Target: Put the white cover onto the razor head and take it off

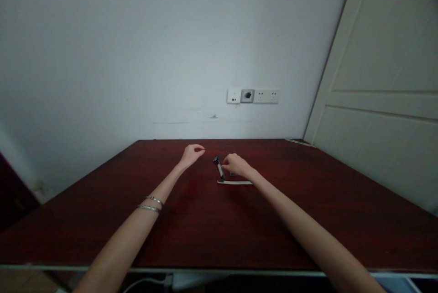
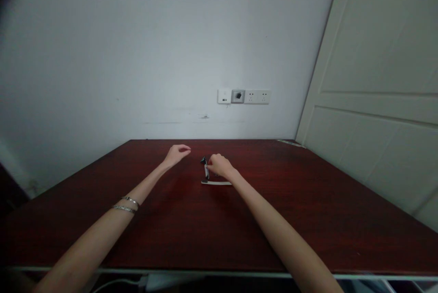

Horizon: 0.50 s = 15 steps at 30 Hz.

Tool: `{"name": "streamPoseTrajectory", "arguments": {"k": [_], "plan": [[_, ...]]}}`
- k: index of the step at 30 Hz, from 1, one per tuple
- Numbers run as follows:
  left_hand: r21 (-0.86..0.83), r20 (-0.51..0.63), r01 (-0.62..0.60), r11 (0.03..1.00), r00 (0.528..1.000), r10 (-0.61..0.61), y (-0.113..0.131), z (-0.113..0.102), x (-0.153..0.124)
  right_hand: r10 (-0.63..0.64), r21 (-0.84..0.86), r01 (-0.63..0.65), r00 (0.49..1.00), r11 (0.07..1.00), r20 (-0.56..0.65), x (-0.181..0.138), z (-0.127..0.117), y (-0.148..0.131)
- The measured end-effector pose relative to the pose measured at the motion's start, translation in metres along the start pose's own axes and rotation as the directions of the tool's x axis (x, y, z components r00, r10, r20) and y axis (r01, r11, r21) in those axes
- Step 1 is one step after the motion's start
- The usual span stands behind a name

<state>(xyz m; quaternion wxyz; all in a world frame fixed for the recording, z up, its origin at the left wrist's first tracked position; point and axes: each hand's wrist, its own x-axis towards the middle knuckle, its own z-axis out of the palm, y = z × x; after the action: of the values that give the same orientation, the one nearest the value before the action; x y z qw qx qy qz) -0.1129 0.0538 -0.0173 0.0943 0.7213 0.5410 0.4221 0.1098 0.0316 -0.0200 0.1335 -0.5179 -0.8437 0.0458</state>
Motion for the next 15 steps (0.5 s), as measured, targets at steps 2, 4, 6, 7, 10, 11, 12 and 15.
{"name": "streamPoseTrajectory", "arguments": {"k": [2, 4, 6, 7, 10, 11, 12, 15], "plan": [[-0.014, -0.015, 0.022, 1.0, 1.0, -0.022, -0.006, -0.002, 0.001, 0.041, -0.109, -0.042, 0.999, 0.993, -0.011, 0.003, 0.004, -0.017], [-0.026, -0.013, 0.028, 0.999, 0.999, -0.029, -0.008, -0.002, 0.0, 0.06, -0.157, -0.064, 0.998, 0.985, -0.031, 0.006, 0.009, -0.028], [-0.036, -0.007, 0.034, 0.999, 0.999, -0.034, -0.006, -0.002, -0.002, 0.062, -0.165, -0.068, 0.997, 0.984, -0.038, 0.008, 0.016, -0.036], [-0.041, -0.005, 0.036, 0.998, 0.999, -0.036, -0.005, -0.002, -0.003, 0.065, -0.168, -0.07, 0.997, 0.983, -0.038, 0.009, 0.019, -0.038], [-0.056, -0.012, 0.045, 0.997, 0.999, -0.046, 0.0, -0.002, -0.003, 0.083, -0.172, -0.088, 0.996, 0.981, -0.033, 0.011, 0.026, -0.043], [-0.059, -0.016, 0.046, 0.997, 0.999, -0.047, 0.002, -0.002, -0.003, 0.092, -0.171, -0.096, 0.995, 0.981, -0.032, 0.012, 0.028, -0.044], [-0.061, -0.017, 0.044, 0.997, 0.999, -0.045, 0.003, -0.002, -0.002, 0.1, -0.169, -0.104, 0.994, 0.98, -0.032, 0.012, 0.029, -0.045], [-0.065, -0.01, 0.034, 0.997, 0.999, -0.035, 0.007, 0.001, -0.001, 0.114, -0.155, -0.119, 0.993, 0.981, -0.04, 0.013, 0.03, -0.046]]}}
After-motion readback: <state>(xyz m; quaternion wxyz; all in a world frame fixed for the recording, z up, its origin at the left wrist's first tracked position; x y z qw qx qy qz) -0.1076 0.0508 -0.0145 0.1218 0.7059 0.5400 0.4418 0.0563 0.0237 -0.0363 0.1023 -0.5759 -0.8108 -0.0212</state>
